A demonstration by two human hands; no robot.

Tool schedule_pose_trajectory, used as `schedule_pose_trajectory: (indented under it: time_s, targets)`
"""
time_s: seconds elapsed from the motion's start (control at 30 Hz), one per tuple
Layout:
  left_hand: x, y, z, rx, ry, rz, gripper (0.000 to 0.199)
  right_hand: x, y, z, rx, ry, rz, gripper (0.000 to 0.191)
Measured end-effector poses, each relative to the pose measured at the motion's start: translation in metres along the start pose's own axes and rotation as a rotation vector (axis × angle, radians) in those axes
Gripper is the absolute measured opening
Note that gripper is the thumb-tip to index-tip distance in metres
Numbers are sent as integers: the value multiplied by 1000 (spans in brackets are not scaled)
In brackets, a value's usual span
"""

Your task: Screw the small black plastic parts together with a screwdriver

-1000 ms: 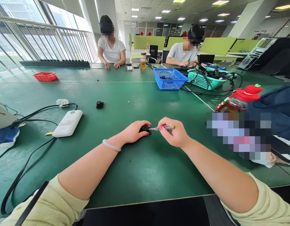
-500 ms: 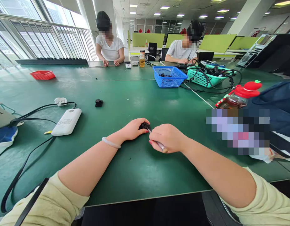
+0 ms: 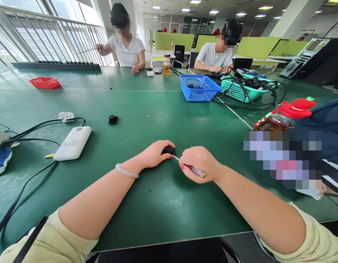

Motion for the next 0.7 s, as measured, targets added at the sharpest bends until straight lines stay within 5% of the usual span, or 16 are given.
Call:
schedule_pose_trajectory:
  time_s: [0.33,0.7]
  targets:
    - [-4,-1,0,-2,-10,10,28,1,0,1,-5,-32,85,16]
    - [-3,-1,2,-12,5,10,33,17,17,0,238,-117,268,20]
Point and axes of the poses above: each hand's wrist, its own z-axis away from the middle knuckle, its own y-axis out of the palm, x = y × z, the point moved 2 cm from there along -z, towards the middle knuckle, and after that the axes turned 9 degrees about z, right-handed, at the moved point
